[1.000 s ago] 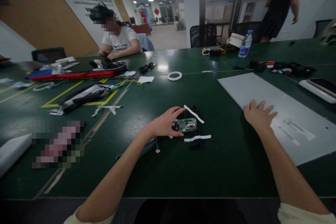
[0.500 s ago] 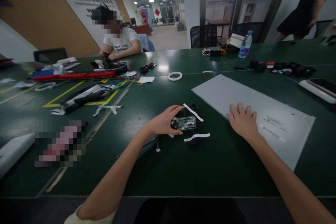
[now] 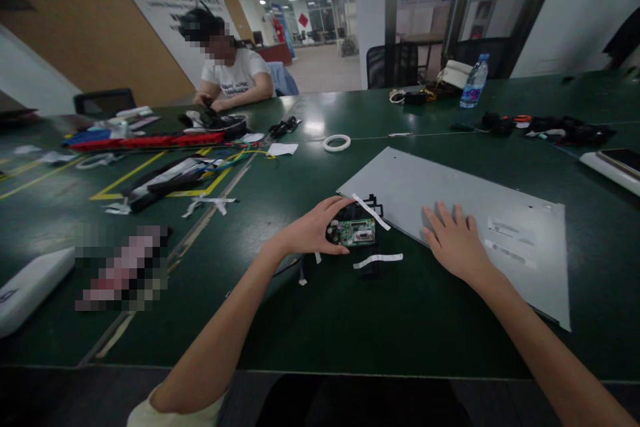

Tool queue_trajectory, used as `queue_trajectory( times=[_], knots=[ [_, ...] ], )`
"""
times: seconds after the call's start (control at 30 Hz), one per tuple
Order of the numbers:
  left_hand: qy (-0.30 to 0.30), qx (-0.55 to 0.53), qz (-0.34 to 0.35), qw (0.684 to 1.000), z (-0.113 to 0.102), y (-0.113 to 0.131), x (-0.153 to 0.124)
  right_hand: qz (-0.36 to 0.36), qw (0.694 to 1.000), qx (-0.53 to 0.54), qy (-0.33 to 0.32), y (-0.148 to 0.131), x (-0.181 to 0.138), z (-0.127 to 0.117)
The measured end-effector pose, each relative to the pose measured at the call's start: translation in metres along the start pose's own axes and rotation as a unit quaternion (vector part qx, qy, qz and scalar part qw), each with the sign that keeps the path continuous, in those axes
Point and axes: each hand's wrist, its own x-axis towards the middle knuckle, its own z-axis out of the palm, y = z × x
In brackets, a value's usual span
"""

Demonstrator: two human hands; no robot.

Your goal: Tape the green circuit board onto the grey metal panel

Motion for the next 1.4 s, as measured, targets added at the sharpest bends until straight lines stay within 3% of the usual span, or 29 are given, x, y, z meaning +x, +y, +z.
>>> queue_trajectory(
  times=[0.53,0.93,1.17,1.4],
  knots=[
    [0.021,-0.006,-0.01,1.0,-0.006,0.001,-0.002,-0.03,0.999,0.018,-0.008,-0.004,-0.004,-0.005],
    [0.027,0.012,-0.003,1.0,-0.007,0.001,-0.002,-0.111,0.993,0.033,-0.028,-0.013,-0.019,-0.013],
    [0.04,0.012,0.004,0.999,-0.005,0.002,-0.001,-0.197,0.977,0.068,-0.045,-0.03,-0.039,-0.03],
    [0.031,0.004,0.008,0.999,-0.005,0.003,0.001,-0.234,0.955,0.173,-0.054,-0.042,-0.047,-0.039]
  ],
)
